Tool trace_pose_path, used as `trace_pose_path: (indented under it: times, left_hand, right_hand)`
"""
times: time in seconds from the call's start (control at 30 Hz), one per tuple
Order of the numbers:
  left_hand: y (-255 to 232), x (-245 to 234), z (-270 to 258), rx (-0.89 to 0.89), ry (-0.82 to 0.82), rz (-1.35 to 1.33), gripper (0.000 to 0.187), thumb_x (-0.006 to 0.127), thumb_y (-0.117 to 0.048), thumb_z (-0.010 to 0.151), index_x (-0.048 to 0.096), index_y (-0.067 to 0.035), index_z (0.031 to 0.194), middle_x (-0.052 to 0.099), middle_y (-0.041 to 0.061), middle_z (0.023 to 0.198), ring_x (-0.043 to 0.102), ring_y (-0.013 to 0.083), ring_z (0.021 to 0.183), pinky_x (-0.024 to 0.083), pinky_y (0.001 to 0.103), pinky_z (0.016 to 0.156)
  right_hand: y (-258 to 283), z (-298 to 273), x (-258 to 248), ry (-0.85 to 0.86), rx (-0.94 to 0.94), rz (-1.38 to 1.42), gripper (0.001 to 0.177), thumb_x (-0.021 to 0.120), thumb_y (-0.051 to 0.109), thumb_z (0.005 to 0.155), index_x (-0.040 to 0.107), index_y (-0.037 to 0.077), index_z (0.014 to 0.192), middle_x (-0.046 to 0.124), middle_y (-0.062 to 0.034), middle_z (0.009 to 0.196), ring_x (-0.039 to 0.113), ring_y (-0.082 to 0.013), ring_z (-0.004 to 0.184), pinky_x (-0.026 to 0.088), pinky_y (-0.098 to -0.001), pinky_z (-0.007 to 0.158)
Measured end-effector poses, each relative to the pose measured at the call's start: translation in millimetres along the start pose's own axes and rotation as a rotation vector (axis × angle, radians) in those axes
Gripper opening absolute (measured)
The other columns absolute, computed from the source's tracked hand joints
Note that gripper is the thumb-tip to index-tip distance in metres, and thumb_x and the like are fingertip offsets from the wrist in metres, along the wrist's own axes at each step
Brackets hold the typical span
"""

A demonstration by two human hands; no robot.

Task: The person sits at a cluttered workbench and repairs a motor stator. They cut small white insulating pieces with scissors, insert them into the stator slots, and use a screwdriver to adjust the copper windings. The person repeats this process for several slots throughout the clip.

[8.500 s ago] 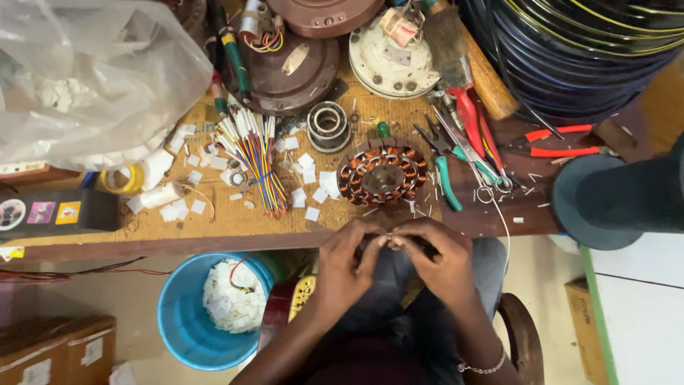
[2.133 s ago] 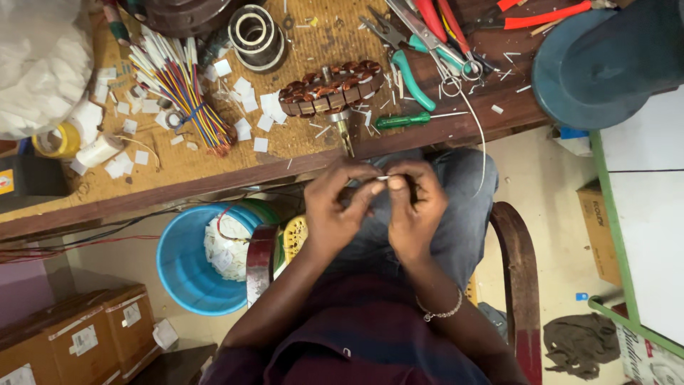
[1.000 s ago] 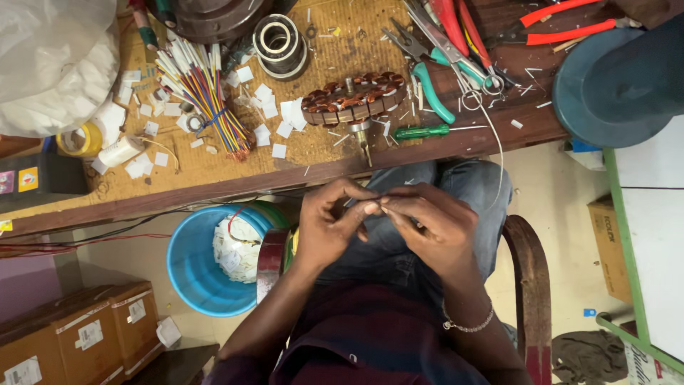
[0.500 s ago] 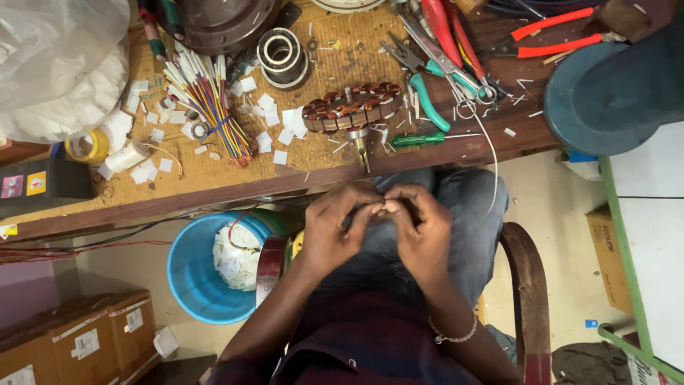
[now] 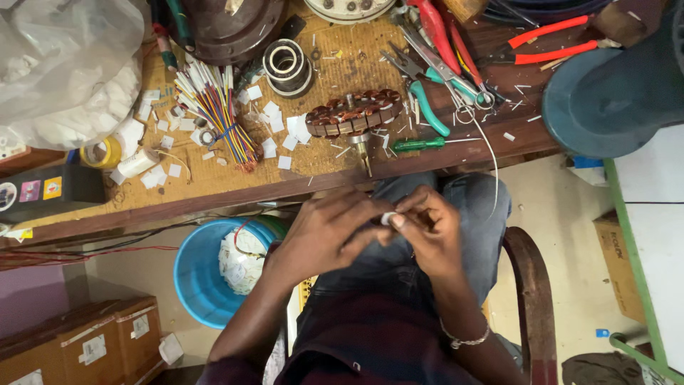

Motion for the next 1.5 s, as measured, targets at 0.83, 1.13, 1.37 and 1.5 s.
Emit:
trace_pose_path:
  times: [0.83,1.13,1.37,1.5]
  left_hand:
    - [72,-20,56,-0.018,-0.213,0.263,0.09,0.086,-0.016,0.084,0.037,-0.02,0.159,0.069,0.006,0.137,0.065,0.0305,0.12,0.055,0.046,0.099]
    - [71,-30,67,-0.137,-0.306,-0.081,0.081,0.088,-0.012,0.084,0.046,-0.015,0.153,0.068,0.015,0.138,0.069,0.0325,0.125,0.057,0.038,0.1]
    - [73,-35,74,-0.326,-0.235,-0.201,0.045,0.083,-0.014,0.085,0.067,-0.007,0.126,0.075,0.012,0.121,0.076,0.0269,0.112,0.057,0.034,0.094]
    - [73,-33,76,-0.282,-0.267,-0.217,0.046,0.083,-0.014,0.084,0.066,-0.007,0.127,0.074,0.013,0.124,0.075,0.0284,0.114,0.057,0.035,0.095]
  right_hand:
    - [16,71,-1,-0.311,-0.477,-0.478,0.009,0.065,-0.01,0.102,0.062,-0.004,0.108,0.075,-0.0197,0.115,0.075,-0.0232,0.106,0.063,-0.0329,0.096]
    - [23,109,27,-0.125,-0.771,-0.984,0.014,0.075,-0.008,0.09,0.067,-0.001,0.1,0.072,-0.0187,0.127,0.065,-0.0406,0.13,0.053,-0.0465,0.112]
    - [12,118,38,-0.227,-0.898,-1.061,0.016,0.076,-0.006,0.087,0.069,0.0,0.1,0.074,-0.0146,0.118,0.067,-0.0365,0.115,0.054,-0.0457,0.101]
    - [7,117,35,-0.262,-0.923,-1.056,0.017,0.076,-0.006,0.086,0.069,-0.001,0.101,0.074,-0.0158,0.117,0.07,-0.0331,0.102,0.055,-0.0423,0.093]
Point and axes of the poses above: each hand's wrist, its own z-axis towards the middle knuckle, its own x-axis out of the palm, y = z × x, the point moved 1 cm from there along z, towards the middle knuckle
